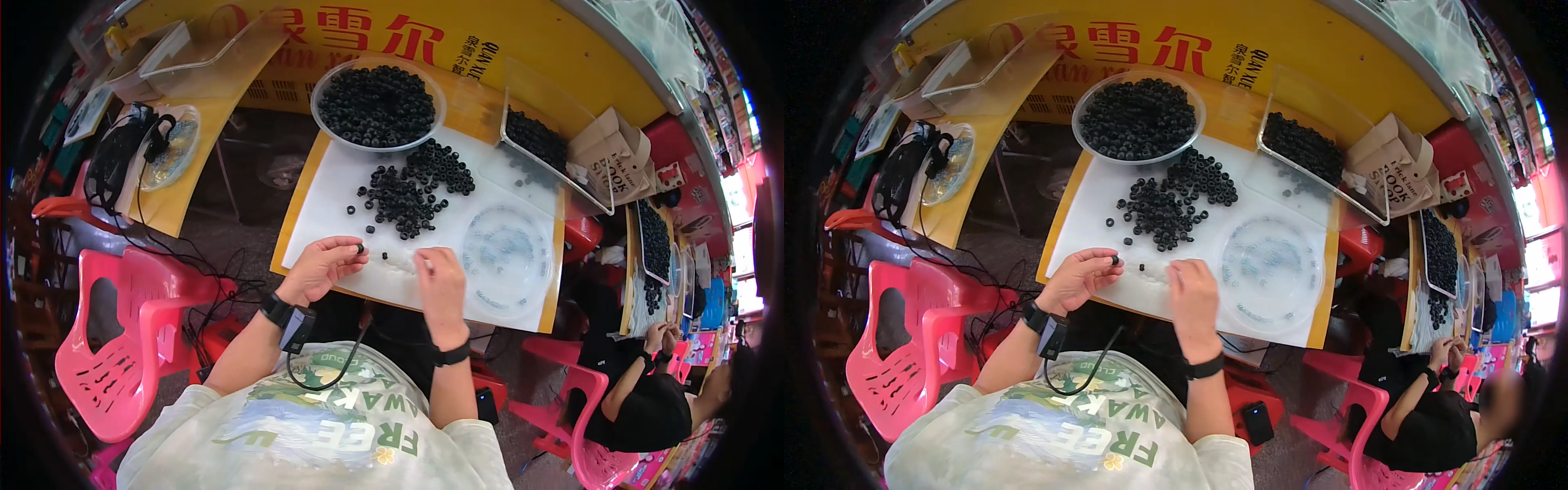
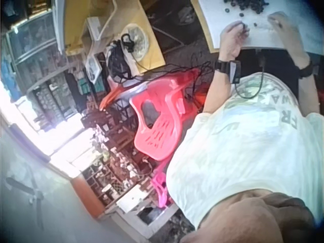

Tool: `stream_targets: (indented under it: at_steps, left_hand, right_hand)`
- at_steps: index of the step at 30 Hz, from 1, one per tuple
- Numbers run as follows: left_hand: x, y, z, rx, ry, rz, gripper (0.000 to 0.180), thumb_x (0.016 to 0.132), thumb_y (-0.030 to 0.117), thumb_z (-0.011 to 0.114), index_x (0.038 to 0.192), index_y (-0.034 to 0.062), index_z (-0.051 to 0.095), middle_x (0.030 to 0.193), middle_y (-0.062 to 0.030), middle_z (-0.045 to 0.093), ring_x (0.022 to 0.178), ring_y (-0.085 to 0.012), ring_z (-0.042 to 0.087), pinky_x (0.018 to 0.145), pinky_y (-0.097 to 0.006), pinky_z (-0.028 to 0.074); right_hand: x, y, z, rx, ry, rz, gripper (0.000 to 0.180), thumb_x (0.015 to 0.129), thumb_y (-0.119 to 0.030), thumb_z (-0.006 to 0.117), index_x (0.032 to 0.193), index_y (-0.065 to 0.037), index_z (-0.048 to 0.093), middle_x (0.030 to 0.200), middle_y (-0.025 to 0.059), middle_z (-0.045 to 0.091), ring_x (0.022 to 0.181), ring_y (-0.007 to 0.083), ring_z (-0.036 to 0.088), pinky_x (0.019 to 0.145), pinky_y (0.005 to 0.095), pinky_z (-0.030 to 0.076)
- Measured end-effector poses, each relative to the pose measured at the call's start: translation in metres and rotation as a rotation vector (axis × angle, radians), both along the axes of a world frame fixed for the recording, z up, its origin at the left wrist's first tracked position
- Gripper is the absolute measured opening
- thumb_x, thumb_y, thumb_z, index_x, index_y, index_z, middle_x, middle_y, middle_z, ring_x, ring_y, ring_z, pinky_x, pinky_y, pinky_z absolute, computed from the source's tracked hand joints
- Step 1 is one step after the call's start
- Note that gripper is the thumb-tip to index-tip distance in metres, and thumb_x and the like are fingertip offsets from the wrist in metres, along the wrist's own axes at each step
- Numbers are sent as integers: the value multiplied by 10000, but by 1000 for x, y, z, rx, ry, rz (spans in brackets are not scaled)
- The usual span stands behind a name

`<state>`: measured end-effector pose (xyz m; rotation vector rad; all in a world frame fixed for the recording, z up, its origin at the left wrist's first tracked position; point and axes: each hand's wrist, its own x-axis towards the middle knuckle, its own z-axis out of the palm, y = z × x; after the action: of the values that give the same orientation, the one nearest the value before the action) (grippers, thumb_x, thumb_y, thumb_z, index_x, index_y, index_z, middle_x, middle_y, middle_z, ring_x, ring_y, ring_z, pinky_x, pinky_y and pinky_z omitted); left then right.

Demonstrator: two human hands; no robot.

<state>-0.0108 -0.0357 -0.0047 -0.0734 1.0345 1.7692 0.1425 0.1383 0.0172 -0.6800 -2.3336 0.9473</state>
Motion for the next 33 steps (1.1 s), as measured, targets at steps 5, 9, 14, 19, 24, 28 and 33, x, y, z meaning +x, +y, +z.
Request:
stream_targets:
  at_steps: [5,9,14,19,24,28,33]
  left_hand:
    - [1,-2,2,-7,12,-24,243,938,47,614,1171,-21,609,1071,-146,685,971,-207,682,880,-312,569]
    - [1,-1,3,-22,32,-37,243,940,46,608,1173,-21,602,1084,-149,680,986,-213,679,890,-319,566]
    - [2,-2,5,-18,34,-24,245,944,46,603,1176,-30,594,1090,-150,678,996,-223,681,884,-320,564]
    - [2,-2,5,-23,40,-24,235,944,50,601,1168,-21,597,1087,-152,679,987,-223,680,882,-329,567]
    - [2,-2,4,-24,42,-27,230,948,50,596,1167,-19,598,1087,-151,681,988,-223,681,884,-327,568]
    - [2,0,5,-25,40,-39,235,949,47,593,1174,-19,592,1087,-148,680,990,-218,679,883,-322,569]
    - [-2,-1,6,-7,-15,-52,247,944,33,593,1185,-20,579,1107,-151,668,1002,-207,672,890,-298,567]
  right_hand:
    - [66,62,12,123,-150,-202,75,825,-42,678,895,-17,687,871,149,647,789,318,637,703,385,506]
    - [94,84,18,128,-213,-198,89,825,-37,676,911,-16,690,863,152,646,741,317,636,663,375,503]
    - [120,119,20,218,-283,-287,86,833,-26,660,912,-7,688,868,159,647,753,324,642,672,386,503]
    - [119,145,17,266,-270,-228,102,820,-40,676,915,-6,693,868,156,653,757,302,638,693,376,504]
    - [96,138,17,166,-269,-141,121,802,-35,693,921,-10,693,875,157,648,788,310,647,700,377,511]
    - [98,146,5,193,-275,-109,140,793,-35,701,931,-16,693,875,154,646,771,315,643,694,376,511]
    - [106,147,9,235,-320,-158,114,792,-82,713,887,-21,702,805,118,659,673,233,608,638,332,481]
